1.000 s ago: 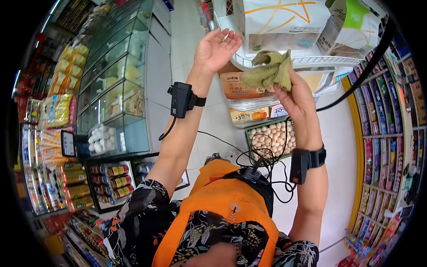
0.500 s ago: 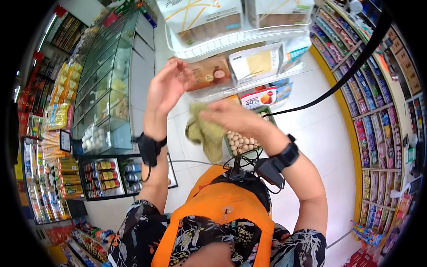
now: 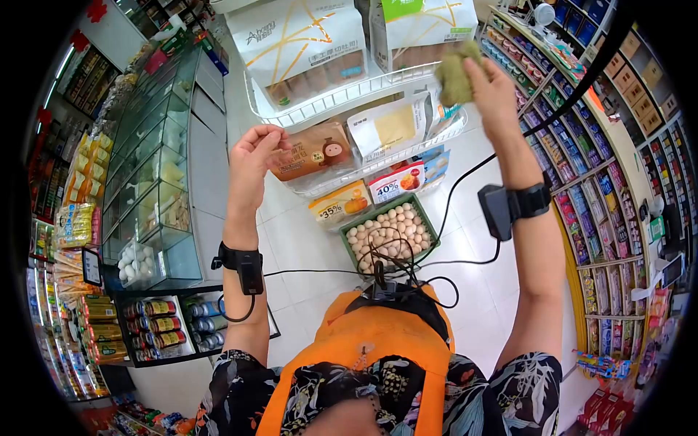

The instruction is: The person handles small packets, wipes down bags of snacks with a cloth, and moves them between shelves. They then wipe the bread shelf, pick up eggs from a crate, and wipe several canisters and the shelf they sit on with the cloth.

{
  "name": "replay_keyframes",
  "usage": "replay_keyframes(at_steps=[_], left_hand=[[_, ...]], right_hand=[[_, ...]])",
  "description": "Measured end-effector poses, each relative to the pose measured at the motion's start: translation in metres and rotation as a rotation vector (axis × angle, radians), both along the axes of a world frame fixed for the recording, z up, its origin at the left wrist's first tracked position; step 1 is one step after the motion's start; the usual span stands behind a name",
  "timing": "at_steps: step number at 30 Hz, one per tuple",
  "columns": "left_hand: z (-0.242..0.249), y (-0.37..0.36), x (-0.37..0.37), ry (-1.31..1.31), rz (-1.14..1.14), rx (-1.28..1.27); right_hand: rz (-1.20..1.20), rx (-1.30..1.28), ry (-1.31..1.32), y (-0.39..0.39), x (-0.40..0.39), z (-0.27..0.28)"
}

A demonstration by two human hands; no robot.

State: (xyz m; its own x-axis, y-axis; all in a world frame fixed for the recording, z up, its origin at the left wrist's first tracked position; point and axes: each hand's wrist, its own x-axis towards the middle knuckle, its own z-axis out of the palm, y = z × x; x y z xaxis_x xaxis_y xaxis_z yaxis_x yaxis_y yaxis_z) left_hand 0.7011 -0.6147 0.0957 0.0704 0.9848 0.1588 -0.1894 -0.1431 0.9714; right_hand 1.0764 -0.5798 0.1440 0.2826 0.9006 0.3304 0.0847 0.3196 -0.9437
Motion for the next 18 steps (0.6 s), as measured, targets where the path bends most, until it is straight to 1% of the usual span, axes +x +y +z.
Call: replay_keyframes(at_steps=[3,6,9,10,13,14,17,18], left_hand=[[0.001,0.019,0.010,0.037,0.021,-0.027],[0.007,0.044,0.035,0.044,-0.013,-0.037],[0.010,0.076,0.085,0.050,-0.070,-0.044],[0.009,0.090,0.105,0.055,-0.092,-0.049],[0.006,0.128,0.174,0.109,-0.088,0.010],[0.000,0.145,0.194,0.218,-0.087,0.074],[-0.014,0.194,0.262,0.435,0.009,0.156],[-0.020,0.212,0.280,0.514,0.037,0.181]], right_hand=[[-0.308,0.135,-0.184,0.030,0.048,0.009],[-0.471,0.215,-0.264,0.074,0.092,0.000],[-0.599,0.240,-0.382,0.115,0.120,-0.019],[-0.556,0.229,-0.282,0.124,0.123,-0.023],[-0.555,0.286,-0.093,0.160,0.144,-0.037],[-0.542,0.260,-0.076,0.176,0.161,-0.042],[-0.424,0.284,0.079,0.213,0.206,-0.053],[-0.359,0.245,0.061,0.213,0.218,-0.049]])
